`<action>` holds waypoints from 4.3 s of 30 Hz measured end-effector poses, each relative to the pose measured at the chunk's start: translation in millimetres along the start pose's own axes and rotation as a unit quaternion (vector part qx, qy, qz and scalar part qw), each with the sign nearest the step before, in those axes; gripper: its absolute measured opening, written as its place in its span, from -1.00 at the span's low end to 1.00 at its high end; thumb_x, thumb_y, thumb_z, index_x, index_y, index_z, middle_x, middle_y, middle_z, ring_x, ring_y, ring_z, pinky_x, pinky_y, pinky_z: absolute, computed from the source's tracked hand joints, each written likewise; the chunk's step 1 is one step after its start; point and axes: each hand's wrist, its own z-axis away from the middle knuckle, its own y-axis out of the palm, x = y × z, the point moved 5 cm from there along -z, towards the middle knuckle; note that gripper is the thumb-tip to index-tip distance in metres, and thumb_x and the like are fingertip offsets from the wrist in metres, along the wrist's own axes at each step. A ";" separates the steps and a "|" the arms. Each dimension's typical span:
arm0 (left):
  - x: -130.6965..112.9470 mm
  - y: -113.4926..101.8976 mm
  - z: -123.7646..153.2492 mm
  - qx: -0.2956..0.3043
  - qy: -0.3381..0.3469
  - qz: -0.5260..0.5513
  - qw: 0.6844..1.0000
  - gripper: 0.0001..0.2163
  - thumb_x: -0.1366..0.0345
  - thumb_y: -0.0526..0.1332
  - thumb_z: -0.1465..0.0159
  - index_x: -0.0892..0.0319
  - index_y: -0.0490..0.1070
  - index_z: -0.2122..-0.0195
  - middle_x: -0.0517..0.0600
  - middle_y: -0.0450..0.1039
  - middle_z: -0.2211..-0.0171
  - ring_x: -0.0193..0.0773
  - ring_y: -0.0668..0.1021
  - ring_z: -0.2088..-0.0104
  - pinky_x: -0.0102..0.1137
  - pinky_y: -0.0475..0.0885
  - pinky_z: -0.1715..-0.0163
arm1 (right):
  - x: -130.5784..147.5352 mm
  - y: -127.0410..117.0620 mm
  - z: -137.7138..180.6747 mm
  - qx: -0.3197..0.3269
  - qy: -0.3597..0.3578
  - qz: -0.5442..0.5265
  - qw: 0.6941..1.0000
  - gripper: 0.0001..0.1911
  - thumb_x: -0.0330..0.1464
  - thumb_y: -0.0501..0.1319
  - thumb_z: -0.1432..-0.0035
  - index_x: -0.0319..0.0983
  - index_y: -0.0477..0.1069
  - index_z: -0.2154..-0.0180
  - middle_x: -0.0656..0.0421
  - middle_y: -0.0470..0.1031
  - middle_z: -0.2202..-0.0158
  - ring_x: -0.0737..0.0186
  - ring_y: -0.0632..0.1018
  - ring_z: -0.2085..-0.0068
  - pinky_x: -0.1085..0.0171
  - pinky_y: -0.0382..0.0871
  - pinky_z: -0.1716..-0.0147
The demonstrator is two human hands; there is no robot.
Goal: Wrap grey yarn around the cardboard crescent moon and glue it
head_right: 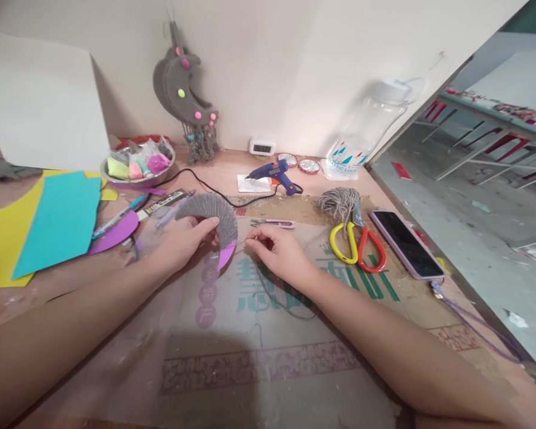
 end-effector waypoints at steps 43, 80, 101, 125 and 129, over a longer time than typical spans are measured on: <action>-7.4 9.2 10.7 0.054 -0.056 -0.056 0.995 -0.67 0.22 0.10 -0.20 0.20 0.34 0.67 -0.04 0.41 0.65 -0.35 0.42 0.59 -0.47 0.31 0.52 | 1.1 0.3 -0.4 -0.021 -0.026 -0.027 0.999 -0.84 -0.34 0.13 -0.19 -0.24 0.46 0.33 0.20 0.46 0.45 0.33 0.44 0.43 0.34 0.31 0.41; -1.2 -2.2 2.6 -0.040 -0.005 0.008 0.999 -0.75 0.19 0.15 -0.21 0.21 0.33 0.55 -0.09 0.38 0.65 -0.37 0.42 0.60 -0.48 0.32 0.52 | 17.8 -2.6 22.3 0.015 -0.142 0.235 0.961 -0.63 -0.22 -0.04 -0.32 -0.17 0.28 -0.07 0.08 0.46 0.22 0.17 0.50 0.33 0.23 0.33 0.39; -2.4 -1.0 3.3 -0.052 -0.014 0.007 0.999 -0.76 0.26 0.14 -0.21 0.20 0.33 0.59 -0.08 0.38 0.65 -0.38 0.43 0.59 -0.49 0.33 0.53 | 16.4 -6.3 22.2 -0.047 -0.197 0.324 0.924 -0.72 -0.23 0.07 -0.28 -0.20 0.37 0.06 0.13 0.49 0.35 0.22 0.50 0.36 0.28 0.28 0.38; -1.6 1.2 5.1 -0.049 -0.028 0.014 0.998 -0.76 0.24 0.17 -0.19 0.21 0.32 0.59 -0.08 0.38 0.64 -0.39 0.43 0.59 -0.50 0.32 0.54 | 16.4 -4.7 20.0 -0.039 -0.190 0.314 0.930 -0.72 -0.22 0.04 -0.30 -0.20 0.34 0.05 0.17 0.51 0.32 0.24 0.53 0.36 0.30 0.28 0.41; -0.9 1.3 4.9 -0.047 -0.028 0.015 0.998 -0.76 0.25 0.16 -0.19 0.21 0.33 0.58 -0.08 0.38 0.64 -0.39 0.43 0.59 -0.50 0.31 0.55 | 16.0 -3.8 20.5 -0.034 -0.185 0.312 0.931 -0.71 -0.22 0.02 -0.31 -0.21 0.37 0.07 0.16 0.51 0.34 0.23 0.52 0.39 0.29 0.29 0.43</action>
